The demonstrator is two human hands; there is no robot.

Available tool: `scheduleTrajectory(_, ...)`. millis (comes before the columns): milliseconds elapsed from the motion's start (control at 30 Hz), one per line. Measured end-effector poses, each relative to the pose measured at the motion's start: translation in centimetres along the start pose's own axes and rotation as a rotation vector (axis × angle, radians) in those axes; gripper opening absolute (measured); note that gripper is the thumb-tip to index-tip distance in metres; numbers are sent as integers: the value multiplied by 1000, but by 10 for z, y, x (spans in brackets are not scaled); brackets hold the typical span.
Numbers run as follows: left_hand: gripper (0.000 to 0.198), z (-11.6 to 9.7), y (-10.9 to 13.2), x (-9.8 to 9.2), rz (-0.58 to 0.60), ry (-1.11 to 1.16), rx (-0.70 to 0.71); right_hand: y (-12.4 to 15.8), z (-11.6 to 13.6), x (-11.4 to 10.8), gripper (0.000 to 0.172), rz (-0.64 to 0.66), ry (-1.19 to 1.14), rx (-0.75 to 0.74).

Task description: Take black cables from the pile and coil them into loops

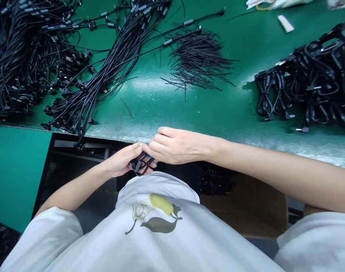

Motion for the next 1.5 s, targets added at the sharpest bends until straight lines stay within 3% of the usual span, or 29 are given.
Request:
scheduleTrajectory(100, 42, 2, 3, 3, 103, 120, -103, -2, 1, -2, 22, -51, 6, -39)
scheduleTrajectory(233, 33, 4, 3, 5, 63, 66, -57, -5, 3, -2, 23, -61, -6, -36)
scheduleTrajectory(333, 42, -3, 5, 9, 121, -207, 61, -7, 6, -1, 25, -59, -24, -30)
scheduleTrajectory(433, 35, -12, 10, 14, 153, -718, 161, -8, 13, 0, 27, -51, -52, -3)
scheduleTrajectory(533, 20, -14, 12, 15, 27, -1082, 210, -8, 23, 1, 29, 43, -126, 170)
scheduleTrajectory(633, 21, -10, 9, 13, -84, -1207, 320, -7, 33, 4, 28, 218, -263, 379)
scheduleTrajectory(700, 23, -9, 7, 11, -83, -1208, 341, -5, 37, 6, 25, 261, -329, 423)
scheduleTrajectory(800, 18, -12, 10, 6, -60, -1025, 343, 2, 35, 7, 25, 182, -278, 396)
scheduleTrajectory(867, 33, -16, 16, -1, -143, -892, 372, 8, 30, 6, 26, 126, -167, 388)
scheduleTrajectory(933, 35, -17, 21, -10, -251, -854, 401, 12, 23, 4, 25, 92, -68, 381)
scheduleTrajectory(1133, 27, -17, 20, -17, -432, -1158, 698, 12, 14, 1, 24, 59, 71, 368)
scheduleTrajectory(1233, 31, -17, 13, -15, -484, -1165, 705, 10, 15, 0, 22, 52, 86, 368)
scheduleTrajectory(1367, 35, -18, 7, -15, -458, -1155, 555, 7, 16, -2, 19, 2, 43, 368)
scheduleTrajectory(1500, 30, -29, 9, -14, -291, -950, 532, 4, 17, -3, 18, -22, -10, 330)
Point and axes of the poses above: each hand's wrist, its own y-axis away from the middle knuckle, its own x-axis out of the palm, z = x × y, the point moved 1 cm from there along -y, towards the middle knuckle, and after that the axes turned 4 degrees about -z, right-handed, at the moved point
